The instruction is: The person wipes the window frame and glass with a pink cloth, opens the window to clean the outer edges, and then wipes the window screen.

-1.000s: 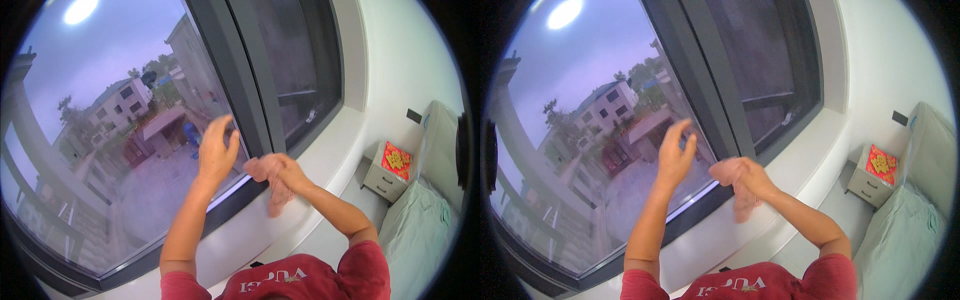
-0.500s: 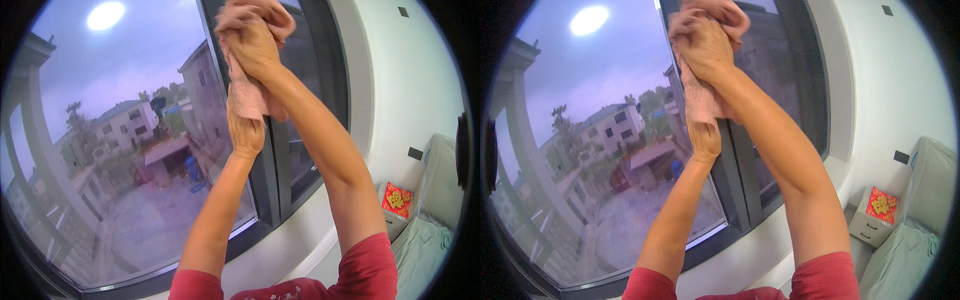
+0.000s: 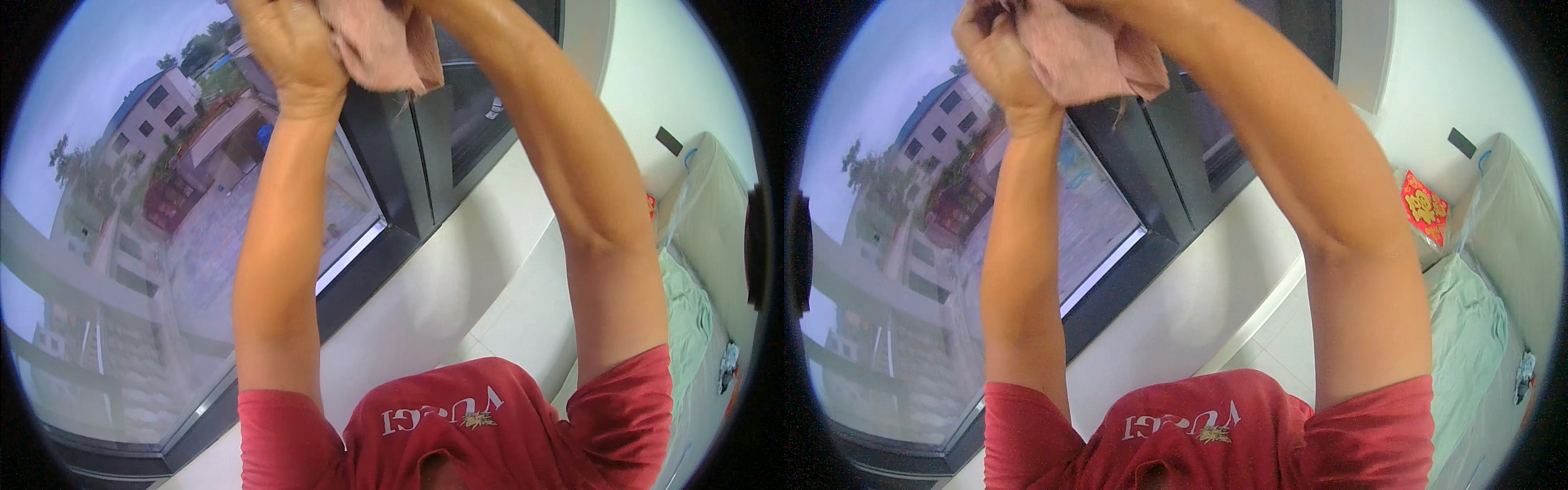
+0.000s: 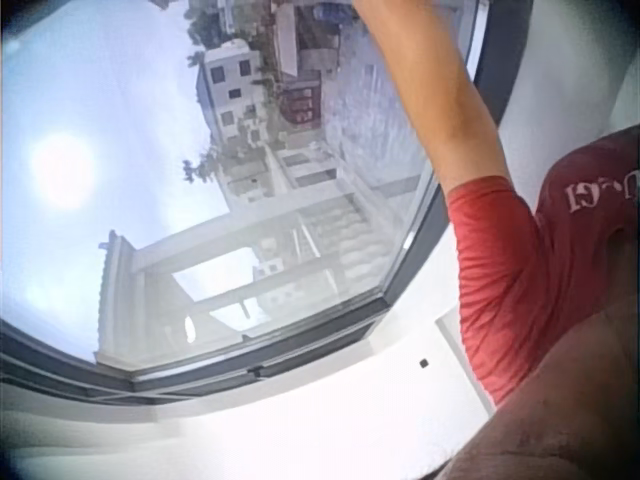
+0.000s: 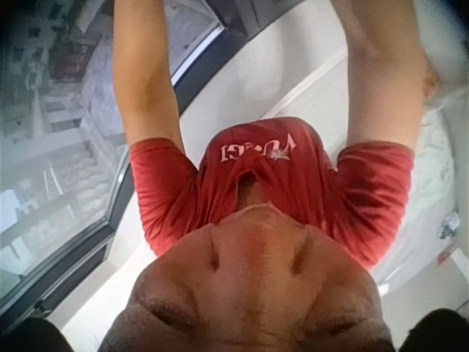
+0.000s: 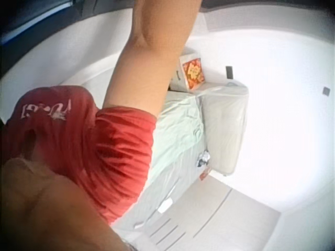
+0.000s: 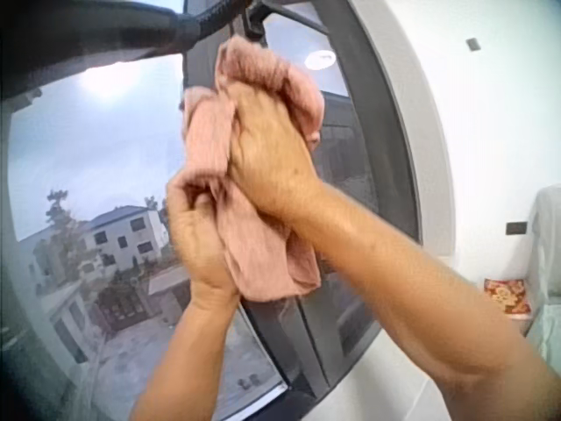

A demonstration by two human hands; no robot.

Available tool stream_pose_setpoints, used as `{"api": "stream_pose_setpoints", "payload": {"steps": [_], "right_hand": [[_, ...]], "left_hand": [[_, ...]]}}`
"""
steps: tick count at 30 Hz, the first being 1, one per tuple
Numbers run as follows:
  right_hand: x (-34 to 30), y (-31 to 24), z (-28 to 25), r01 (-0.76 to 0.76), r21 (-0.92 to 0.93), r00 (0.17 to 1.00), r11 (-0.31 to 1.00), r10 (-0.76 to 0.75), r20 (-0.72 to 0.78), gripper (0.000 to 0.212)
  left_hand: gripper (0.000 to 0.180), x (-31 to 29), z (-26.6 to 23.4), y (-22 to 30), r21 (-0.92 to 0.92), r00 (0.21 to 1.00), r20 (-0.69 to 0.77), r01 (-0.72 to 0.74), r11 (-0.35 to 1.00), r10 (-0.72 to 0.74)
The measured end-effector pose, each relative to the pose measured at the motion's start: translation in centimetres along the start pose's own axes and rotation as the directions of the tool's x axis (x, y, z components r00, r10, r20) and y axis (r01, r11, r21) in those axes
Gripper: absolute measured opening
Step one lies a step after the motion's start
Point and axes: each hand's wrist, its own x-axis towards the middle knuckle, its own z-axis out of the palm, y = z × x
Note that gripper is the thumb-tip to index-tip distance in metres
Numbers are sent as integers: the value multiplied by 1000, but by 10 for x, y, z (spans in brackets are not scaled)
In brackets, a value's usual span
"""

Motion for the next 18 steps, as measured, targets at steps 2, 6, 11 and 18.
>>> {"api": "stream_pose_setpoints", "payload": {"steps": [2, 6, 11, 18], "right_hand": [[-18, -1, -23, -61, -43, 997, 997, 63, 46, 50], [-67, -50, -2, -199, 31, 965, 979, 190, 180, 58], [-123, -105, -41, -449, -68, 863, 891, 452, 224, 48], [-233, -151, -62, -603, -284, 615, 745, 661, 429, 48]], "left_hand": [[28, -2, 7, 15, 210, 1000, -18, 2, 978, 1], [25, -6, -24, 41, 245, 996, -17, -83, 966, 90], [39, -10, -14, 38, 519, 950, 285, -264, 813, 127], [48, -24, 6, 52, 715, 940, 336, -291, 635, 53]]}}
